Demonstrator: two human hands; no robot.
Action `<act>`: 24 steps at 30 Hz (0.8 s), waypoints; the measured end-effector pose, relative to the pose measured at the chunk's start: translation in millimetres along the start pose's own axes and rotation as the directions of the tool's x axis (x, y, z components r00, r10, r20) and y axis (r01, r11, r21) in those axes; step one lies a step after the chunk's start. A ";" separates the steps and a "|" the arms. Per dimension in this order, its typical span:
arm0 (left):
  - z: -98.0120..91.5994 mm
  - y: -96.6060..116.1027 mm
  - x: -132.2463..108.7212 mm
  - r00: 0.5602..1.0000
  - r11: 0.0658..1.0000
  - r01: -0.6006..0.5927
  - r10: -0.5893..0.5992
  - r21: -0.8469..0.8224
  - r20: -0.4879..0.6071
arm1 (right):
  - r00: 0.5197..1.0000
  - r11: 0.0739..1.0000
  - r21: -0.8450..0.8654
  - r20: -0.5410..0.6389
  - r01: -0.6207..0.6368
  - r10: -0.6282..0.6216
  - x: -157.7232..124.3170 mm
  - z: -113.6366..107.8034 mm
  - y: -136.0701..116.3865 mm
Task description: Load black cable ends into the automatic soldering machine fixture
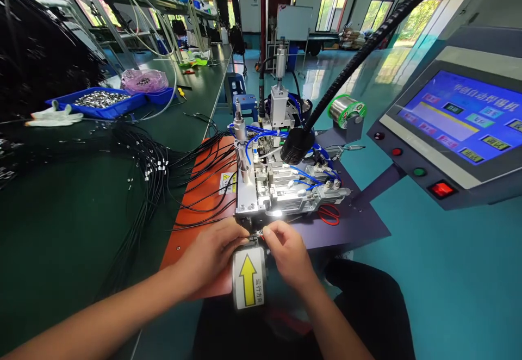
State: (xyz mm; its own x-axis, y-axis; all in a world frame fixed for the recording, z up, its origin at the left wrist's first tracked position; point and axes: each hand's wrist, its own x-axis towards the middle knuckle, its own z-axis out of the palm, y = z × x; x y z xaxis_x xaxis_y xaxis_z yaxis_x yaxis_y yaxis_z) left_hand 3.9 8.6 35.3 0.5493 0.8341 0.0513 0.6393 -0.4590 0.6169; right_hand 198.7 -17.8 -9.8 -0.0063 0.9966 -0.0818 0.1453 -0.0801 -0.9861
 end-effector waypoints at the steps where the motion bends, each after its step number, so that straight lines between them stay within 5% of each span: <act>1: 0.2 -0.4 0.0 1.000 1.000 0.005 -0.005 0.027 0.007 | 1.000 1.000 -0.008 -0.004 0.005 -0.005 0.6 1.4 1.4; 8: 0.8 -2.5 2.2 0.998 0.984 0.031 -0.040 0.177 0.048 | 0.999 0.998 -0.053 -0.032 0.024 -0.025 3.2 7.9 7.8; 24: -0.1 -3.3 5.8 0.994 0.975 0.036 -0.058 0.217 0.094 | 0.998 1.000 -0.021 -0.063 -0.004 0.003 3.1 13.0 13.8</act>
State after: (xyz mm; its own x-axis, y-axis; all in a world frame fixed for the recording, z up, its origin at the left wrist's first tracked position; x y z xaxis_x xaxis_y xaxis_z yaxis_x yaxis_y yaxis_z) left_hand 4.9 15.0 33.7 0.5594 0.8268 -0.0584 0.7604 -0.4838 0.4332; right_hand 187.8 -16.1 -25.5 0.0568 0.9956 -0.0751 0.1659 -0.0836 -0.9826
